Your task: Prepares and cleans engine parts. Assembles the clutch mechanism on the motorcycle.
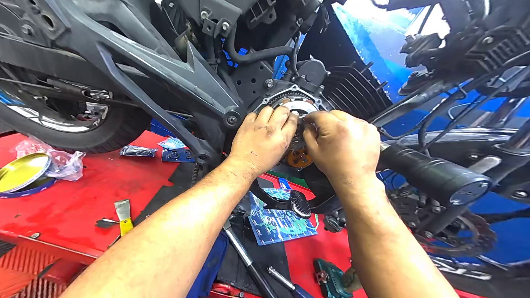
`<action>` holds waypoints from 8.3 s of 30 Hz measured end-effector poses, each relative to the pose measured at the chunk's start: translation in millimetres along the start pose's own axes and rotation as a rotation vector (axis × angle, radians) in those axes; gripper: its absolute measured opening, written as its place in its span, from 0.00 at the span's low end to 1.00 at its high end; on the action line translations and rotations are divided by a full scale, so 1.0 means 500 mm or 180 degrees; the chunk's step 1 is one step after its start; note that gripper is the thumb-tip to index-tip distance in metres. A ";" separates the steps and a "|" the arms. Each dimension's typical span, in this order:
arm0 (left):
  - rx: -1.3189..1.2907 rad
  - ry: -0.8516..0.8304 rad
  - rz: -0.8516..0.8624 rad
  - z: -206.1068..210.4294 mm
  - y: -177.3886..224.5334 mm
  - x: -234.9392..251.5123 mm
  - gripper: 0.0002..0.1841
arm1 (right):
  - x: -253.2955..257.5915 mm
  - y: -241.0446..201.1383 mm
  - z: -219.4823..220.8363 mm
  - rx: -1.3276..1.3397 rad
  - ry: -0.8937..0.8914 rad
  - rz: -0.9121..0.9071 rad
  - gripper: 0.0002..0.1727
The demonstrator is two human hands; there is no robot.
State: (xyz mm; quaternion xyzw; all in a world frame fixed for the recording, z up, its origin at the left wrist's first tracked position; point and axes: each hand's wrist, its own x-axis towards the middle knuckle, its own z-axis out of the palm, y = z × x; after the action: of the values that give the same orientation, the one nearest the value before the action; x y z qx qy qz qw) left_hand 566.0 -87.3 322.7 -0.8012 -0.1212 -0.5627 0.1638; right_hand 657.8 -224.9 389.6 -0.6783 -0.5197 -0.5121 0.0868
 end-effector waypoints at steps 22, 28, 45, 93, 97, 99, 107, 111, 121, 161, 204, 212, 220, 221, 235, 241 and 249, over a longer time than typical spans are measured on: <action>0.0020 -0.0028 -0.0010 0.001 -0.002 0.001 0.26 | 0.005 0.016 0.024 0.0261 0.0137 0.0292 0.25; -0.0135 -0.0126 -0.0065 -0.010 0.001 0.000 0.27 | -0.162 -0.057 -0.103 0.3439 -0.1967 -0.0102 0.19; -0.0062 -0.0200 -0.0075 -0.009 0.003 0.004 0.29 | -0.440 -0.340 0.247 0.2417 -0.3641 -0.0255 0.18; -0.0046 0.0023 -0.0071 0.005 0.005 0.001 0.28 | -0.117 0.029 0.084 0.1864 0.1339 0.0261 0.08; -0.0040 0.0017 -0.0064 0.004 0.005 -0.001 0.28 | -0.102 0.023 0.108 0.1637 0.1400 0.0244 0.05; -0.0058 -0.0012 -0.0076 0.003 0.005 -0.001 0.28 | -0.097 0.017 0.111 0.1511 0.1398 0.0164 0.05; -0.0057 -0.0004 -0.0088 0.003 0.004 -0.001 0.28 | -0.103 -0.001 0.079 0.0772 0.0676 0.0130 0.13; -0.0091 0.0059 -0.0087 0.006 0.004 -0.001 0.28 | -0.103 -0.006 0.082 0.0811 0.0873 0.0346 0.12; -0.0137 0.0085 -0.0061 0.006 0.002 -0.002 0.27 | -0.083 -0.009 0.076 0.0505 0.0772 0.0527 0.13; -0.0078 0.0008 -0.0028 0.002 0.004 -0.001 0.27 | -0.072 0.029 0.044 0.0489 0.0220 -0.0393 0.07; -0.0129 0.0006 -0.0083 0.004 0.003 -0.002 0.28 | -0.080 0.023 0.060 0.0599 0.0332 -0.0066 0.12; -0.0134 0.0025 -0.0129 0.006 0.005 -0.004 0.27 | -0.072 0.009 0.060 0.0338 0.0382 0.0179 0.16; -0.0169 0.0010 -0.0130 0.004 0.005 -0.003 0.28 | -0.064 0.000 0.049 0.0357 0.0272 0.0296 0.14; -0.0178 0.0014 -0.0126 0.004 0.004 -0.003 0.28 | -0.066 0.000 0.050 0.0395 0.0361 0.0221 0.12; -0.0202 0.0013 -0.0090 0.005 0.001 -0.003 0.30 | -0.095 0.006 0.088 0.0825 0.0781 0.0367 0.13; -0.0160 0.0055 -0.0089 0.005 0.001 -0.002 0.30 | -0.097 0.003 0.091 0.0956 0.0767 0.0340 0.11; -0.0148 0.0045 -0.0097 0.008 0.002 -0.004 0.30 | -0.085 0.002 0.067 0.0694 0.0438 0.0205 0.11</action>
State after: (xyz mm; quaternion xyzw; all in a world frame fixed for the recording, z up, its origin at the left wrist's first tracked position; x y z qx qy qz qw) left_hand 569.2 -86.7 319.6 -0.7988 -0.1191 -0.5735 0.1373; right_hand 681.6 -230.0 341.2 -0.6444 -0.5431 -0.4949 0.2118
